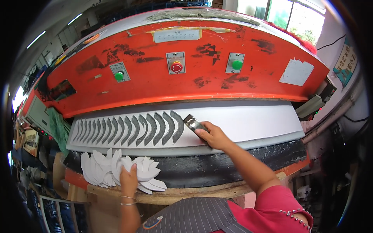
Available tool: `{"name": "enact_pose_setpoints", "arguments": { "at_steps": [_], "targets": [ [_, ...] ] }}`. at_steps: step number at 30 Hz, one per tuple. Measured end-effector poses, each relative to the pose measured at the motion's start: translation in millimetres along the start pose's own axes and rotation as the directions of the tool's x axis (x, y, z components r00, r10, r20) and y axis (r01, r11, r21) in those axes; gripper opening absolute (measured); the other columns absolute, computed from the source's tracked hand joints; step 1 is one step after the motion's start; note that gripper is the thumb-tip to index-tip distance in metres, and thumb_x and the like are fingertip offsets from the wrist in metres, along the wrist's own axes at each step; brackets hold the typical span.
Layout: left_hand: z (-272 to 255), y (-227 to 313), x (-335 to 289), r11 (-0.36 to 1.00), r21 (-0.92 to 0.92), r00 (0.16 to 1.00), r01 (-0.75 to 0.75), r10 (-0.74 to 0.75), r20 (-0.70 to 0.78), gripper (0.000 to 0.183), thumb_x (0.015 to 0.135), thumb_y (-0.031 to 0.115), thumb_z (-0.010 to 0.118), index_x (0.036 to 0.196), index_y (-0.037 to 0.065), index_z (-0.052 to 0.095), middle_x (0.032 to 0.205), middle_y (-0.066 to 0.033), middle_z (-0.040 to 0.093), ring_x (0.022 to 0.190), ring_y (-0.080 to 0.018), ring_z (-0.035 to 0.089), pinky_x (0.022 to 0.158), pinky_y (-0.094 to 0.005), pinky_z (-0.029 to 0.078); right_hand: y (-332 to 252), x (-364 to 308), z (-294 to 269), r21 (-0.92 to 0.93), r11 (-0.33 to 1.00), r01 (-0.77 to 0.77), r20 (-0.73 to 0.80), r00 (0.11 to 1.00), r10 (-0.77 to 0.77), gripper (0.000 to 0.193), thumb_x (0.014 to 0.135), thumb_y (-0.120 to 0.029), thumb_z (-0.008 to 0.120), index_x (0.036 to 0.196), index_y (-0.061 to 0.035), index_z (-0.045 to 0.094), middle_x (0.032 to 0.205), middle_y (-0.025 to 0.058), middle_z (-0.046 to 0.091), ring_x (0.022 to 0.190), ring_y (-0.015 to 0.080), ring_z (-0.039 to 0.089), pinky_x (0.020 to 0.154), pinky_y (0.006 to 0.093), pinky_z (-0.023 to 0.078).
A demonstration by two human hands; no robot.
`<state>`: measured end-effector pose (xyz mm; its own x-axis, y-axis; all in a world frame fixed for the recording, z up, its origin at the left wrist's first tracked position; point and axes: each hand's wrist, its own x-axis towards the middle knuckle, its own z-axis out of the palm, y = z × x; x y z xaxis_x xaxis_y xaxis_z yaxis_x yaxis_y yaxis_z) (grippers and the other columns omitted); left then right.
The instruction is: The operator uses a manual press machine to cut or shape white synthetic components for shoe assembly.
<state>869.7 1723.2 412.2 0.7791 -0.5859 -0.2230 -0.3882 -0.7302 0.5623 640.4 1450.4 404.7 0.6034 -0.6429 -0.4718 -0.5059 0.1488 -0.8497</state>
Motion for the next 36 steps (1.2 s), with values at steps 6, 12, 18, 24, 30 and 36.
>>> {"name": "enact_pose_setpoints", "arguments": {
  "at_steps": [6, 12, 18, 24, 30, 36],
  "targets": [
    [25, 51, 35, 0.929, 0.003, 0.929, -0.37, 0.369, 0.036, 0.083, 0.073, 0.032, 0.078, 0.135, -0.006, 0.039, 0.124, -0.0234, 0.049, 0.116, -0.0389, 0.042, 0.101, -0.0477, 0.032, 7, 59, -19, -0.657, 0.548, 0.517, 0.514, 0.839, -0.176, 0.037, 0.081, -0.026, 0.069, 0.111, -0.007, 0.061, 0.093, 0.0101, 0.065, 0.11, 0.0264, 0.055, 0.107, 0.0457, 0.028],
    [122, 97, 38, 0.855, 0.08, 0.822, -0.512, 0.461, 0.335, 0.08, 0.069, 0.046, 0.077, 0.127, -0.001, 0.052, 0.114, -0.0132, 0.055, 0.111, -0.0307, 0.044, 0.096, -0.0433, 0.032, 27, 81, -4, -0.608, 0.248, 0.755, 0.622, 0.646, -0.442, 0.035, 0.08, -0.009, 0.06, 0.115, -0.0114, 0.061, 0.12, 0.0074, 0.058, 0.124, 0.0246, 0.047, 0.112, 0.0478, 0.026],
    [152, 78, 42, 0.839, 0.045, 0.832, -0.542, 0.528, 0.171, 0.046, 0.076, 0.044, 0.07, 0.106, 0.01, 0.07, 0.093, -0.0022, 0.055, 0.097, -0.0246, 0.043, 0.087, -0.0413, 0.03, 60, 70, -3, -0.638, 0.646, 0.42, 0.22, 0.903, -0.37, 0.077, 0.064, -0.042, 0.082, 0.129, -0.0131, 0.051, 0.135, 0.0196, 0.048, 0.135, 0.0328, 0.034, 0.112, 0.0502, 0.022],
    [153, 71, 45, 0.833, -0.06, 0.814, -0.55, 0.551, 0.185, 0.042, 0.077, 0.037, 0.071, 0.109, 0.01, 0.069, 0.09, -0.0009, 0.054, 0.097, -0.0244, 0.042, 0.088, -0.0409, 0.03, 66, 76, 1, -0.612, 0.644, 0.46, 0.279, 0.887, -0.368, 0.06, 0.063, -0.044, 0.081, 0.105, -0.0077, 0.058, 0.126, 0.0256, 0.053, 0.132, 0.036, 0.039, 0.111, 0.049, 0.026],
    [151, 74, 50, 0.832, -0.056, 0.806, -0.552, 0.549, 0.219, 0.042, 0.076, 0.035, 0.071, 0.109, 0.009, 0.069, 0.091, -0.0009, 0.054, 0.097, -0.0245, 0.042, 0.088, -0.0407, 0.03, 72, 80, 1, -0.618, 0.61, 0.496, 0.25, 0.86, -0.445, 0.057, 0.062, -0.047, 0.079, 0.098, -0.008, 0.059, 0.126, 0.0246, 0.054, 0.13, 0.0362, 0.041, 0.109, 0.049, 0.028],
    [154, 78, 53, 0.836, -0.029, 0.815, -0.548, 0.541, 0.208, 0.041, 0.076, 0.034, 0.071, 0.107, 0.008, 0.069, 0.094, -0.0019, 0.056, 0.098, -0.0253, 0.044, 0.087, -0.0407, 0.031, 66, 86, -4, -0.598, 0.637, 0.487, 0.247, 0.868, -0.431, 0.058, 0.064, -0.047, 0.078, 0.104, -0.0088, 0.06, 0.128, 0.0235, 0.053, 0.129, 0.0366, 0.042, 0.109, 0.0481, 0.028]
  ]
}}
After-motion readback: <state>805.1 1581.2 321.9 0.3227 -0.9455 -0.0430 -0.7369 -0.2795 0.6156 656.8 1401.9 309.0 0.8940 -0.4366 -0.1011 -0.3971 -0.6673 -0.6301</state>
